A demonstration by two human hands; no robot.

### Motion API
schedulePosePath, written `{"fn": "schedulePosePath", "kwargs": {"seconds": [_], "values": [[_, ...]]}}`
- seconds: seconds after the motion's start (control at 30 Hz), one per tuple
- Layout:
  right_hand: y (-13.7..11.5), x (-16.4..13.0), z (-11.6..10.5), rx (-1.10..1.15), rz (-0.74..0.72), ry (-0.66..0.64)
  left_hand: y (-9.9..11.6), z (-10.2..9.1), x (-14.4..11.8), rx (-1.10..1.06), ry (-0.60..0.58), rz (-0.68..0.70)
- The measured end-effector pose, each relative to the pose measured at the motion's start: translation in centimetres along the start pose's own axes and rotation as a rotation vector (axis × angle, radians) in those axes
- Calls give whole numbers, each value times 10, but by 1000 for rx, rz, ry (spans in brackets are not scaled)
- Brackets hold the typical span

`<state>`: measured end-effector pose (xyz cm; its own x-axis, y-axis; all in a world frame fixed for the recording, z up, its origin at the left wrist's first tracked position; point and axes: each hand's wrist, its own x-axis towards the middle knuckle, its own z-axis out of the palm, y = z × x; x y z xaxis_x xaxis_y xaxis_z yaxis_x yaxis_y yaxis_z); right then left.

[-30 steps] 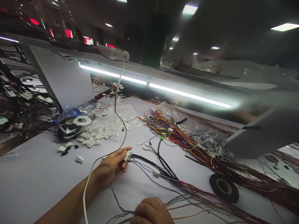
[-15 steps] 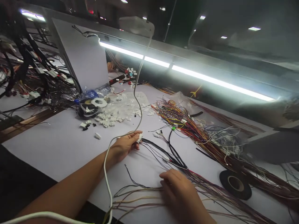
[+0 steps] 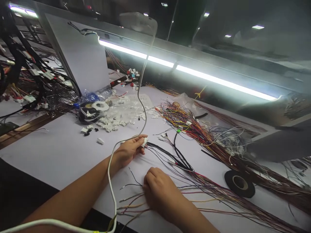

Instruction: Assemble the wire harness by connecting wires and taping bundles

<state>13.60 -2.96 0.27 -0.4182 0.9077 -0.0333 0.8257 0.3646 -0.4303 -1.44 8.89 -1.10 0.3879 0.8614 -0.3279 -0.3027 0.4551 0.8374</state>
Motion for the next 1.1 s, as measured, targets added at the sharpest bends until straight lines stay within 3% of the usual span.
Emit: {"fn": "schedulePosePath", "kwargs": {"seconds": [0.2,0.37,0.53,0.6,0.8,0.93,1.1], "values": [[2,-6,-35,575,111,151,2,-1,-2,1,-45,-13],[-3,5,-49,785,119,283,4,-1,-4,-24,-48,-23],[6,16,-47,963,220,346,4,-3,-4,-47,-63,-15],[10,17,-42,923,198,345,4,-3,-3,-39,-59,-19],[14,10,-34,373,-236,363,0,-6,3,-61,-96,15],[31,-16,-39,354,-134,397,1,-6,5,5,-61,27],[49,-61,-39,224,-13,180,3,-1,-2,282,-28,274]]}}
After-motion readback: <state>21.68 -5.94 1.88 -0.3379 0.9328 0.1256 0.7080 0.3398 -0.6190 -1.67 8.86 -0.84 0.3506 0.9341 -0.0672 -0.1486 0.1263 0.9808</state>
